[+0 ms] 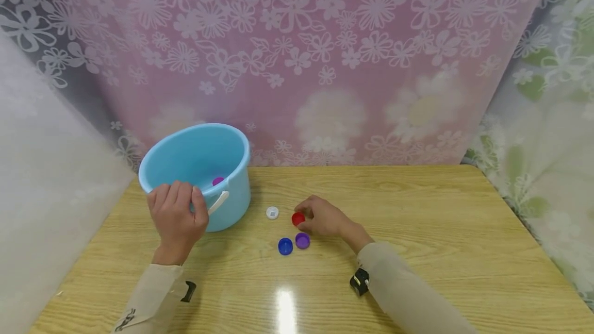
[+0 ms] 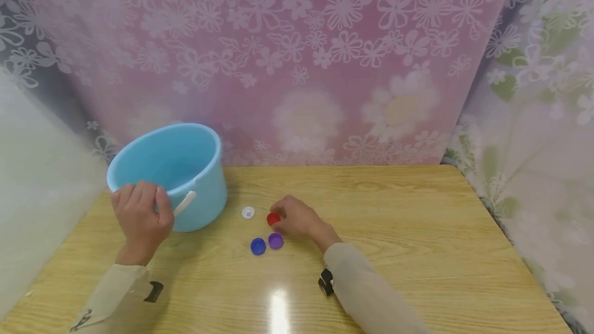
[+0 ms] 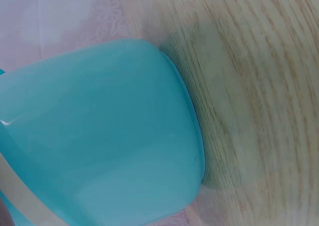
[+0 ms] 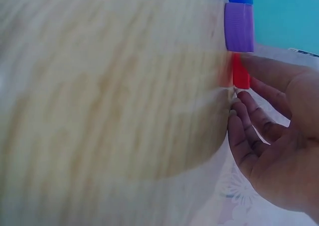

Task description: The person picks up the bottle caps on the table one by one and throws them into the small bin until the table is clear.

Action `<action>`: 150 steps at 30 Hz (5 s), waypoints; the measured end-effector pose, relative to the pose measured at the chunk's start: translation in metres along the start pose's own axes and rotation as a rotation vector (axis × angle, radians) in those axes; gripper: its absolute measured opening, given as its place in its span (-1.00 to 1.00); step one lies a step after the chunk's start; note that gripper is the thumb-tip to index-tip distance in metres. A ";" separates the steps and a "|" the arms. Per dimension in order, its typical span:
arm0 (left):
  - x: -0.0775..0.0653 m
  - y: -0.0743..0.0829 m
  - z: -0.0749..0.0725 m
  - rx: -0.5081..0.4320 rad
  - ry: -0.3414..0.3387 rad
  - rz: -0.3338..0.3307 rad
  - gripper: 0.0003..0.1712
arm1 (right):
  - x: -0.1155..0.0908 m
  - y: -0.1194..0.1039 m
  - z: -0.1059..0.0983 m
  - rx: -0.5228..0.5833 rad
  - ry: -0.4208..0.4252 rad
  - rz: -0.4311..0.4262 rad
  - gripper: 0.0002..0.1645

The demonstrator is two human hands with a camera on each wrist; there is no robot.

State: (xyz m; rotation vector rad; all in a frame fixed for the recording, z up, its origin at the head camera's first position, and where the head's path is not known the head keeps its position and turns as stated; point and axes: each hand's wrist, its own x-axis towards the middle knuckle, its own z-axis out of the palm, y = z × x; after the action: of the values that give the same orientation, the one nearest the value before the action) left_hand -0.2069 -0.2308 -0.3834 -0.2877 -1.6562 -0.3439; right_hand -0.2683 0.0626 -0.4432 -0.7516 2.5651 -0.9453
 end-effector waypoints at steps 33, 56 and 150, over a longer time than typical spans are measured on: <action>-0.001 -0.001 0.000 -0.003 -0.007 0.000 -0.62 | 0.000 0.005 0.003 0.083 0.062 0.007 -0.65; -0.001 -0.002 0.000 -0.016 -0.002 0.004 -0.62 | 0.000 0.006 0.004 0.117 0.062 0.011 -0.64; -0.007 -0.011 0.001 0.011 -0.046 0.005 -0.63 | 0.073 -0.148 -0.034 0.408 0.527 -0.238 -0.54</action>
State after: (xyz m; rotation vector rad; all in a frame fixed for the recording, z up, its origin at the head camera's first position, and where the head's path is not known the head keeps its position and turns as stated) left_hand -0.2116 -0.2401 -0.3909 -0.2934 -1.7020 -0.3272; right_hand -0.2885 -0.0569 -0.3262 -0.7724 2.5787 -1.8901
